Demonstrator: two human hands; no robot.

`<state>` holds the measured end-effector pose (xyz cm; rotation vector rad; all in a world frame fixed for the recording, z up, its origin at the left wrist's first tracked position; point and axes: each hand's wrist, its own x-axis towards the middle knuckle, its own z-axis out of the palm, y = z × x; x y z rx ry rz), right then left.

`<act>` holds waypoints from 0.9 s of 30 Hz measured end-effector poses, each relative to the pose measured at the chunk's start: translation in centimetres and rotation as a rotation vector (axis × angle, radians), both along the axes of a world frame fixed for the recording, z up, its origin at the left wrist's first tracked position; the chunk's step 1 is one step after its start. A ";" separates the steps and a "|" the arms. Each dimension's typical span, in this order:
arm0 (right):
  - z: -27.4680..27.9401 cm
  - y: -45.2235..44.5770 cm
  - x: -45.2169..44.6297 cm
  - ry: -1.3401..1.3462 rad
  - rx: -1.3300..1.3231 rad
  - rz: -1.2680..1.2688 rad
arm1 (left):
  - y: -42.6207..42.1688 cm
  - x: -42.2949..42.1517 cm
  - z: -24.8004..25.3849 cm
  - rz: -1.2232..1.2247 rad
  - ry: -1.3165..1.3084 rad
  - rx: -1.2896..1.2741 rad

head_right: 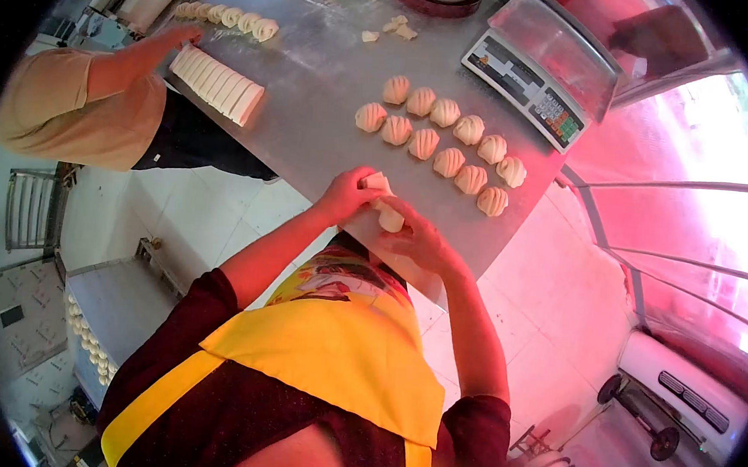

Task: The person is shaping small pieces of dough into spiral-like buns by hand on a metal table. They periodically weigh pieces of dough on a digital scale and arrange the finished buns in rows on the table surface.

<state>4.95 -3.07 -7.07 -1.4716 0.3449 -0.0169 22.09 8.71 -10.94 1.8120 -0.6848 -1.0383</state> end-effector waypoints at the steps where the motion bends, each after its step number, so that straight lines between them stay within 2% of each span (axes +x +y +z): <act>1: -0.2 -0.3 -0.1 -0.016 -0.111 0.047 | 0.0 0.2 -0.4 -0.017 0.120 -0.016; 3: 0.2 -0.5 -0.2 0.034 -0.286 0.085 | -0.1 0.1 -0.9 -0.048 0.364 -0.048; 6: 1.5 -0.5 1.2 0.248 -0.341 -0.063 | -0.1 -1.2 -0.4 -0.095 -0.037 0.078; 7: 1.8 -0.7 1.6 0.326 -0.337 -0.135 | 0.2 -2.1 0.5 -0.149 -0.104 0.017; 10: -1.6 -1.6 2.5 0.291 0.004 -0.365 | 0.9 -3.8 1.6 -0.284 -0.249 -0.167; 12: -2.8 -1.0 2.2 0.428 0.261 -0.387 | 1.4 -3.6 0.5 -0.335 -0.274 -0.271; 15: -4.3 -0.4 2.6 0.504 0.520 -0.449 | 1.6 -3.3 -0.9 -0.154 -0.324 -0.290; 16: -4.9 -0.4 2.8 0.507 0.582 -0.476 | 1.5 -3.1 -1.1 -0.097 -0.269 -0.303; 19: -5.8 -0.3 3.2 0.452 0.478 -0.587 | 0.8 -3.0 -2.4 0.031 -0.047 -0.330; 21: -5.1 -1.2 3.2 0.536 0.426 -0.426 | 0.2 -3.0 -3.1 0.064 0.173 -0.327; 25: -3.5 -1.8 3.4 0.714 0.305 -0.262 | -0.4 -1.7 -3.9 -0.154 0.254 -0.165; 27: -4.5 -1.4 2.8 0.595 0.320 -0.318 | -0.6 -1.2 -4.0 -0.197 0.248 -0.159</act>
